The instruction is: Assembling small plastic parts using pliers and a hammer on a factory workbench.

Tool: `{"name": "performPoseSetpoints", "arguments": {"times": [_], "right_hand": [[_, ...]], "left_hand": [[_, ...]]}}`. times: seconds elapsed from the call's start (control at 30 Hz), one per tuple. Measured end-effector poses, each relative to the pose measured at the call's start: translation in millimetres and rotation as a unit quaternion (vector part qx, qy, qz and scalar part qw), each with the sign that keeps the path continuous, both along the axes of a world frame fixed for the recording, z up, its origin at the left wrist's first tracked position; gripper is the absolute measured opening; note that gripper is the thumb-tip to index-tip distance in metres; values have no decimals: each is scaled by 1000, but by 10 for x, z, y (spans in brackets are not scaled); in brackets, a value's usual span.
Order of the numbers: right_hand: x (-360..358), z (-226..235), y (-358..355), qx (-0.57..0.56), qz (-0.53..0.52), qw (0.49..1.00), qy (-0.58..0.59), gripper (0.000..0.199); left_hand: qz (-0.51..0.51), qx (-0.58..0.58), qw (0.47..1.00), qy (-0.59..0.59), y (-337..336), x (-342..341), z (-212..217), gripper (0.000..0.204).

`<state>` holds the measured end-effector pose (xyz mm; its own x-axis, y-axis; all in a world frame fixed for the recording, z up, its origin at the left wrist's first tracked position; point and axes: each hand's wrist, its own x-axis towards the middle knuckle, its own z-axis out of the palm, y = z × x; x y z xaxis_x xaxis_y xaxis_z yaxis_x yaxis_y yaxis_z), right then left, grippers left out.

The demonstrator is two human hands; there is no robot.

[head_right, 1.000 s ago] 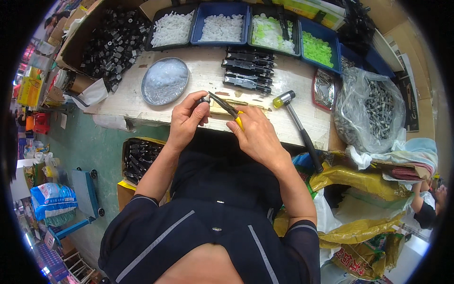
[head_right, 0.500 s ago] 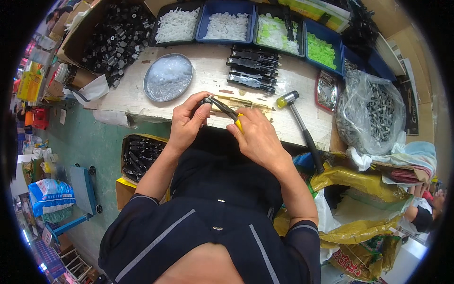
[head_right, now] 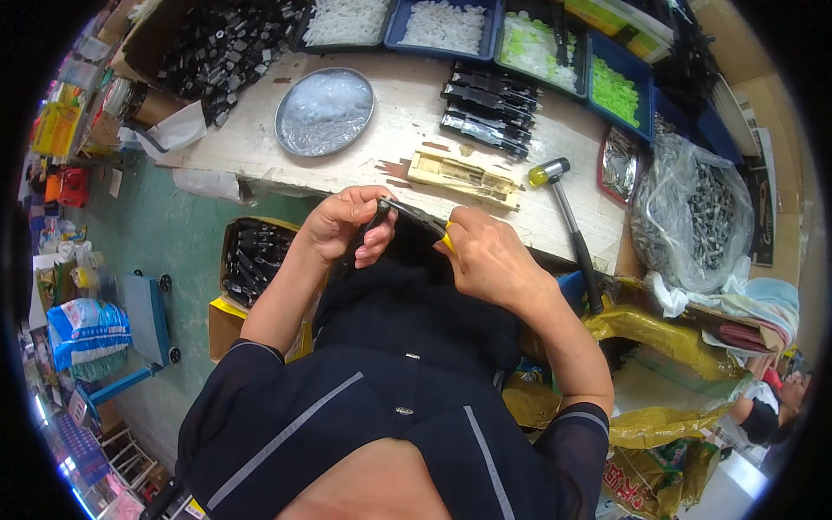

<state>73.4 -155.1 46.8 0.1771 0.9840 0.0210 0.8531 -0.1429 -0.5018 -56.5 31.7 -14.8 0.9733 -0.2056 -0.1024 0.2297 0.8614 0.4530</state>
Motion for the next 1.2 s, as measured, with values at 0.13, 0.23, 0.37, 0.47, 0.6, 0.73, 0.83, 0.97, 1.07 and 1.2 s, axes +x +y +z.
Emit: {"name": "performPoseSetpoints", "arguments": {"times": [0.13, 0.23, 0.37, 0.47, 0.6, 0.73, 0.83, 0.97, 1.07, 1.2], "right_hand": [[-71, -83, 48, 15, 38, 999, -25, 20], [-116, -254, 46, 33, 34, 999, -27, 22], [-84, -382, -73, -9, -18, 1000, 0, 24], [-78, -350, -48, -54, -4, 998, 12, 24], [-139, -363, -26, -62, 0, 998, 14, 25], [-176, -407, -39, -62, 13, 998, 1, 24], [-163, -410, -79, -81, 13, 997, 6, 24], [-118, -412, -153, -85, 11, 996, -1, 23], [-102, -402, -203, -52, -3, 999, 3, 23], [-1, -459, -234, -12, 5, 999, 51, 23]], "left_hand": [[17, 21, 1000, 8, -10, -194, -136, 24], [71, 254, 957, 119, -19, -407, -198, 21], [176, 838, 504, 116, 91, -1100, -1099, 21], [36, 930, 262, 257, 345, -1971, -1609, 17], [-16, 936, 154, 316, 524, -2754, -1991, 18], [12, 861, 269, 431, 462, -3032, -2352, 38], [42, 812, 373, 447, 417, -3058, -2492, 36], [-23, 837, 310, 451, 443, -2848, -2349, 22], [165, 873, 301, 346, 441, -2457, -2190, 12], [382, 785, 466, 146, 226, -1227, -941, 7]]}}
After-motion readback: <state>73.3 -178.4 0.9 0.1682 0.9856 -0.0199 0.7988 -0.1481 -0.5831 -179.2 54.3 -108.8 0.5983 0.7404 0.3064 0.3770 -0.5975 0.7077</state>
